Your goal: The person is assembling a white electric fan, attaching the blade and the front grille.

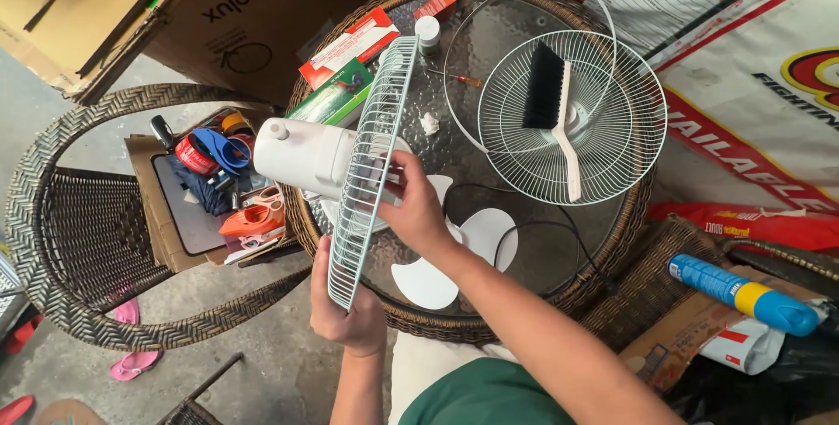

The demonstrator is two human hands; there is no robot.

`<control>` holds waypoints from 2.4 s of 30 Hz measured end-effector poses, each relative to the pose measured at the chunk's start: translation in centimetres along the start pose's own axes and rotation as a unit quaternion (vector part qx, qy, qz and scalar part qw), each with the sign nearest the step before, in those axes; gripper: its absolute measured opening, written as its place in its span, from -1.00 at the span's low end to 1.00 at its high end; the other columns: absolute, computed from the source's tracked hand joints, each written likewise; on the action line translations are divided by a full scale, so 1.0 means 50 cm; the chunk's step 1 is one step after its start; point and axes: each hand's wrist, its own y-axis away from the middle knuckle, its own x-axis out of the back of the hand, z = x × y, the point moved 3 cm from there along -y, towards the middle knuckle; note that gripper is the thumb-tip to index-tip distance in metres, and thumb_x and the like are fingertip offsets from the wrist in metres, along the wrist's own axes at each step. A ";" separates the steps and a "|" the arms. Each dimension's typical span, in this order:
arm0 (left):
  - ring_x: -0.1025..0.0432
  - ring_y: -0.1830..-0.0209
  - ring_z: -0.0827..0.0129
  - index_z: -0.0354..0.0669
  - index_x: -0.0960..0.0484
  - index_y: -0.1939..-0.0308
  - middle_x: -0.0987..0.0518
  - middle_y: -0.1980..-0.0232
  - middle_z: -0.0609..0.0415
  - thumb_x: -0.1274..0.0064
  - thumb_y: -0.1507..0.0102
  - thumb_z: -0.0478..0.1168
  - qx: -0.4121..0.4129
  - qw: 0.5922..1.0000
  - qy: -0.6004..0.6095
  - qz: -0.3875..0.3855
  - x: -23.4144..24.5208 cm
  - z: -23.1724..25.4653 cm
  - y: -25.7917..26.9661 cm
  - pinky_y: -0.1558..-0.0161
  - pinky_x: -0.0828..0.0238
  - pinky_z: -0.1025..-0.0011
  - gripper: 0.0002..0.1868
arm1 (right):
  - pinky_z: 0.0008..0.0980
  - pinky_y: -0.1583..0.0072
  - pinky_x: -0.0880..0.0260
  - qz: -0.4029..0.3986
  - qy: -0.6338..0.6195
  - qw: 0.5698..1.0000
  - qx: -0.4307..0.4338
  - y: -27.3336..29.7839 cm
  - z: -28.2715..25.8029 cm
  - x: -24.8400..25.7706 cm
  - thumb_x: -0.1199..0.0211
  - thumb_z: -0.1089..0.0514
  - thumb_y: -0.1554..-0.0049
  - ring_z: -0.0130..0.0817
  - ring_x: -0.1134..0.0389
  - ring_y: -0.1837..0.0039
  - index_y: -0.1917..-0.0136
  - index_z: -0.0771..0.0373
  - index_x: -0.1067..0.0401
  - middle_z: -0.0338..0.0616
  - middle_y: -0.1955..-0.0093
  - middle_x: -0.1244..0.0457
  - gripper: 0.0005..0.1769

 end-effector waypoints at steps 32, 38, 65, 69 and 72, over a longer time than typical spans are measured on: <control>-0.55 -0.23 -0.10 -0.56 -0.45 -0.20 -0.59 -0.16 -0.39 0.08 -0.32 -0.62 -0.012 1.000 -0.018 0.003 -0.001 0.001 -0.004 -0.30 -0.52 0.10 -0.65 | -0.33 -0.31 -0.47 -0.039 0.022 0.998 0.033 -0.018 -0.018 0.007 -0.42 0.30 -0.10 -0.36 -0.39 -0.29 -0.41 0.31 -0.21 -0.12 -0.25 -0.29 -0.32; -0.55 -0.22 -0.11 -0.56 -0.45 -0.19 -0.59 -0.16 -0.39 0.08 -0.31 -0.62 -0.011 1.000 -0.019 0.003 0.000 -0.001 -0.002 -0.30 -0.53 0.11 -0.65 | -0.32 -0.39 -0.44 -0.035 -0.032 0.998 0.031 -0.015 0.014 0.009 -0.36 0.41 -0.12 -0.35 -0.34 -0.35 -0.45 0.29 -0.20 -0.10 -0.33 -0.25 -0.32; -0.55 -0.23 -0.10 -0.57 -0.45 -0.20 -0.59 -0.16 -0.39 0.11 -0.31 -0.63 -0.008 1.000 -0.006 0.003 -0.001 -0.003 -0.003 -0.32 -0.51 0.10 -0.64 | -0.21 -0.43 -0.32 -0.014 0.089 0.988 0.126 -0.003 -0.037 0.010 -0.36 0.26 -0.17 -0.14 -0.28 -0.44 -0.40 0.27 -0.25 0.04 -0.40 -0.20 -0.43; -0.54 -0.23 -0.10 -0.56 -0.44 -0.20 -0.58 -0.17 -0.39 0.12 -0.32 -0.63 -0.006 1.000 0.000 0.005 -0.003 -0.005 0.000 -0.32 -0.51 0.09 -0.65 | -0.29 -0.39 -0.29 0.041 0.069 0.985 0.150 0.004 -0.102 0.018 -0.28 0.29 -0.17 -0.26 -0.20 -0.48 -0.43 0.31 -0.16 -0.01 -0.50 -0.07 -0.39; -0.54 -0.24 -0.11 -0.56 -0.44 -0.20 -0.58 -0.17 -0.40 0.11 -0.32 -0.63 -0.007 1.000 -0.004 0.006 -0.002 0.001 -0.003 -0.32 -0.50 0.09 -0.65 | -0.31 -0.30 -0.44 -0.001 -0.030 0.997 -0.076 -0.006 0.037 0.008 -0.28 0.20 -0.27 -0.27 -0.41 -0.30 -0.40 0.25 -0.32 0.05 -0.31 -0.32 -0.55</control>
